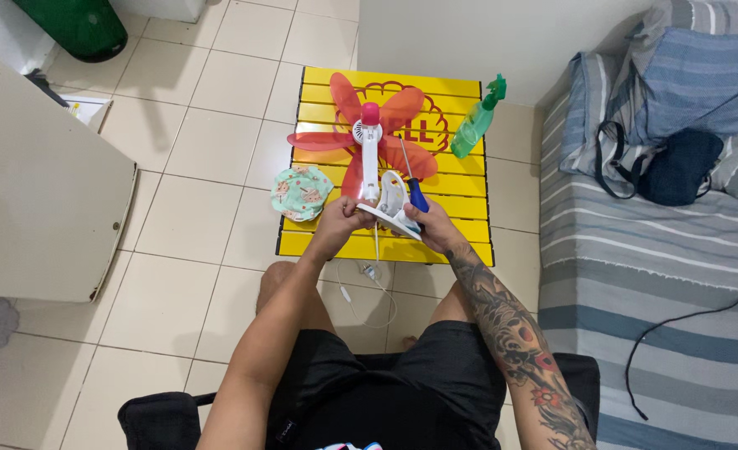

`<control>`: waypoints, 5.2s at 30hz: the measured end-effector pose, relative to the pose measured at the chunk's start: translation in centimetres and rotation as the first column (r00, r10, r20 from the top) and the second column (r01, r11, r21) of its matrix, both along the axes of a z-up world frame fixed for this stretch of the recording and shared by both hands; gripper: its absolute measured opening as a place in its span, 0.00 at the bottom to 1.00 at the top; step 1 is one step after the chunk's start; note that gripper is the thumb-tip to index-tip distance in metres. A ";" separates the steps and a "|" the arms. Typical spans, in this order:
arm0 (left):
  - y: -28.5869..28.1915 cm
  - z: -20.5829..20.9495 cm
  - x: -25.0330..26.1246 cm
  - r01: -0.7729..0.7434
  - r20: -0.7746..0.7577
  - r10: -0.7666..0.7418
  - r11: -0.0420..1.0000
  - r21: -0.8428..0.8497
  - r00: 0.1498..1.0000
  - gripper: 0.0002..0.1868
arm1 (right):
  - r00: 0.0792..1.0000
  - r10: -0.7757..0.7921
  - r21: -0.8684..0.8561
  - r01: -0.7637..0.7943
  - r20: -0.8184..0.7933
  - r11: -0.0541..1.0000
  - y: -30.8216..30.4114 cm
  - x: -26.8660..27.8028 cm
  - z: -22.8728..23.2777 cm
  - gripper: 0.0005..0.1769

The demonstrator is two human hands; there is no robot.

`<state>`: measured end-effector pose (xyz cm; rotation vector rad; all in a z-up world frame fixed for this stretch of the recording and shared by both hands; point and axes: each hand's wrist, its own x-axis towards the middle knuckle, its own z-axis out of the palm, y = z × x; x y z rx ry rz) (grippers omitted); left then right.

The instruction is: The person uses a screwdriver to remove screws from the base of a small electric fan. They detach the base from the fan's neck and set it aside on the table.

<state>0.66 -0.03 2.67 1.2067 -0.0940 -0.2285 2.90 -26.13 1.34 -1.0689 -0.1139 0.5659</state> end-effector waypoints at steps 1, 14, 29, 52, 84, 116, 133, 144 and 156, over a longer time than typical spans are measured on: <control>-0.1 0.4 -0.1 -0.006 0.027 0.007 0.999 -0.039 1.000 0.21 | 0.995 -0.067 0.013 0.068 -0.079 0.998 0.0 0.4 -0.5 0.34; 4.1 1.8 0.2 -0.307 0.244 0.272 0.944 0.119 0.931 0.09 | 0.851 -0.292 -0.640 0.522 0.437 0.564 -0.6 4.2 -7.1 0.17; 6.1 1.9 -0.9 -0.383 0.221 0.344 0.909 0.167 0.913 0.07 | 0.846 -0.216 -0.753 0.532 0.487 0.386 0.8 4.6 -5.4 0.17; -5.9 2.6 2.2 -0.296 0.411 0.150 0.900 0.320 0.899 0.13 | 0.967 -0.205 0.057 0.216 -0.150 0.975 -2.5 3.1 2.0 0.29; -14.6 -7.5 6.1 -0.647 0.644 0.067 0.067 0.760 0.762 0.16 | 0.904 -0.380 0.068 0.399 -0.199 0.914 -7.1 3.7 -3.8 0.26; -10.5 4.1 6.6 -0.423 0.241 0.350 0.797 0.432 0.905 0.13 | 0.843 -0.271 0.225 0.408 -0.464 0.885 -9.6 2.0 -2.8 0.14; -5.6 11.3 4.0 -0.519 0.719 -0.413 0.501 0.692 0.559 0.12 | 0.931 -0.090 0.088 0.129 -0.353 0.988 -2.8 -1.0 3.6 0.22; -4.6 12.2 3.1 -0.596 0.756 -0.473 0.470 0.651 0.453 0.17 | 0.929 -0.126 0.007 0.137 -0.348 0.991 -1.7 -1.8 4.3 0.23; -4.1 11.6 2.5 -0.392 0.632 -0.125 0.689 0.610 0.765 0.27 | 0.910 -0.133 0.033 0.158 -0.392 0.987 -0.8 -2.5 6.3 0.22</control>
